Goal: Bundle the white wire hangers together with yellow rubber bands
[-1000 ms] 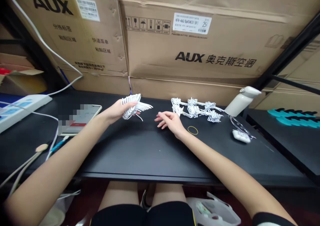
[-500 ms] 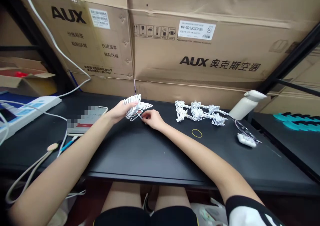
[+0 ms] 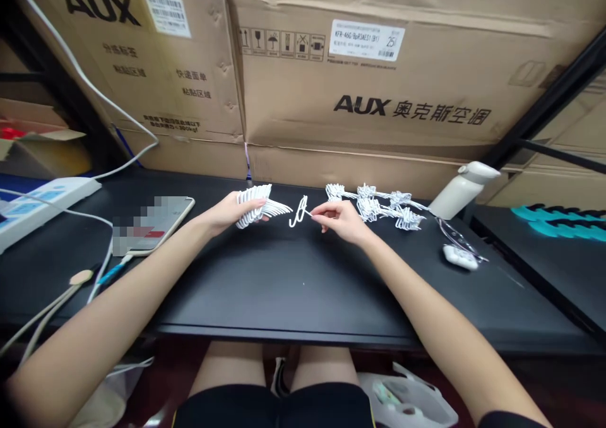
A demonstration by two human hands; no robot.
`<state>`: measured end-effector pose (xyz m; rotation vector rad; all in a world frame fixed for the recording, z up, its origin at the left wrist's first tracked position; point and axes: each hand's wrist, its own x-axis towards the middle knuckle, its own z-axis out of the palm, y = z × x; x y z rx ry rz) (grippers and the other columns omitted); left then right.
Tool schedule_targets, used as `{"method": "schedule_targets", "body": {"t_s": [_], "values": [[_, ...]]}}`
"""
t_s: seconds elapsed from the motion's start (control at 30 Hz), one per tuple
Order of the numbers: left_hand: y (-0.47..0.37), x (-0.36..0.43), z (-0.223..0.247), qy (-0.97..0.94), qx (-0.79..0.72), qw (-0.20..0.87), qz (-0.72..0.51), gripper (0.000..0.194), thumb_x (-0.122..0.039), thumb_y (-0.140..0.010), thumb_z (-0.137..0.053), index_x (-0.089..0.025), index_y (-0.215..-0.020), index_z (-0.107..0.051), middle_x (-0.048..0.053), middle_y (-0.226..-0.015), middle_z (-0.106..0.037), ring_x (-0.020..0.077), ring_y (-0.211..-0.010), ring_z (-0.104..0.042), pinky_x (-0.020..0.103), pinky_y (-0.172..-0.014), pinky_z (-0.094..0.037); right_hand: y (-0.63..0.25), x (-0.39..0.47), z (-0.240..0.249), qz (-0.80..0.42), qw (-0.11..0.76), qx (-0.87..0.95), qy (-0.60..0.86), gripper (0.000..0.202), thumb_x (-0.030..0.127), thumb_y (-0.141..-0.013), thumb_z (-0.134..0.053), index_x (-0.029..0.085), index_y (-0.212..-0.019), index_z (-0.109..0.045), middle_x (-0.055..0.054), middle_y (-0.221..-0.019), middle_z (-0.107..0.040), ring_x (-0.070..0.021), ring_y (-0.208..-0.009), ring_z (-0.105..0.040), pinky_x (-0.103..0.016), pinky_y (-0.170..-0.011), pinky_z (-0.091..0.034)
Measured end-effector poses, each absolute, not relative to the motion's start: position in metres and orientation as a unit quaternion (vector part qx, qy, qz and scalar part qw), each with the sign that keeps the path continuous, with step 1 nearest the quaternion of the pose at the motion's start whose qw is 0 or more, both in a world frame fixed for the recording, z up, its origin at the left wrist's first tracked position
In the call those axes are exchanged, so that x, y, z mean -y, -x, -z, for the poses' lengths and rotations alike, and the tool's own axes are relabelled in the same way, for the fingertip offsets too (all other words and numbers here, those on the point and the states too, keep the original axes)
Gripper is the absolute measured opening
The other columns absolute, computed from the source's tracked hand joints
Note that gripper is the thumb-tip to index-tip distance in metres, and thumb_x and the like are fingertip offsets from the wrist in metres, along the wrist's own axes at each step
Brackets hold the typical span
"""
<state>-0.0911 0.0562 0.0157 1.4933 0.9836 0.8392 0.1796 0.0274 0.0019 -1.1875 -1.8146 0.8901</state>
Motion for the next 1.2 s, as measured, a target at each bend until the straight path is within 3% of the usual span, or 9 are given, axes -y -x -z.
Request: {"method": "schedule_targets", "body": {"t_s": [0.73,0.93,1.1,1.2], "values": [[0.076,-0.045,-0.012,-0.709,-0.392,0.515,-0.282,0.043,-0.051,-0.074,-0.064,-0.012,-0.090,-0.072,0.010,-0.083,-0.073,0.0194,-0.077,-0.065,0.025,-0.066,-0.046,-0.165,-0.016,0.000,-0.293,0.389,0.773,0.407,0.020,0.033,-0.078,-0.062,0.017,-0.084,-0.072,-0.005,-0.079,-0.064,-0.0115,-0.052,-0.058,-0.028,-0.053,-0.048],[0.072,-0.042,-0.011,-0.724,-0.412,0.486,-0.265,0.043,-0.054,-0.072,-0.064,-0.011,-0.078,-0.070,0.007,-0.074,-0.070,0.0148,-0.063,-0.059,0.023,-0.055,-0.041,-0.155,-0.008,-0.001,-0.315,0.406,0.755,0.408,0.019,0.032,-0.077,-0.063,0.017,-0.082,-0.072,-0.004,-0.076,-0.064,-0.0108,-0.052,-0.057,-0.027,-0.053,-0.047],[0.069,-0.039,-0.013,-0.722,-0.399,0.507,-0.249,0.044,-0.053,-0.072,-0.065,-0.011,-0.084,-0.071,0.008,-0.078,-0.072,0.0157,-0.066,-0.061,0.023,-0.057,-0.042,-0.154,-0.007,-0.005,-0.403,0.404,0.690,0.446,0.022,0.034,-0.070,-0.069,0.015,-0.081,-0.073,-0.001,-0.061,-0.063,-0.0098,-0.048,-0.051,-0.025,-0.047,-0.044],[0.069,-0.038,-0.013,-0.724,-0.398,0.507,-0.247,0.045,-0.053,-0.072,-0.064,-0.011,-0.086,-0.071,0.008,-0.079,-0.072,0.0167,-0.068,-0.062,0.023,-0.057,-0.042,-0.155,-0.008,-0.005,-0.428,0.403,0.670,0.452,0.022,0.033,-0.067,-0.071,0.016,-0.082,-0.073,-0.002,-0.065,-0.066,-0.0099,-0.051,-0.052,-0.024,-0.048,-0.045]]}}
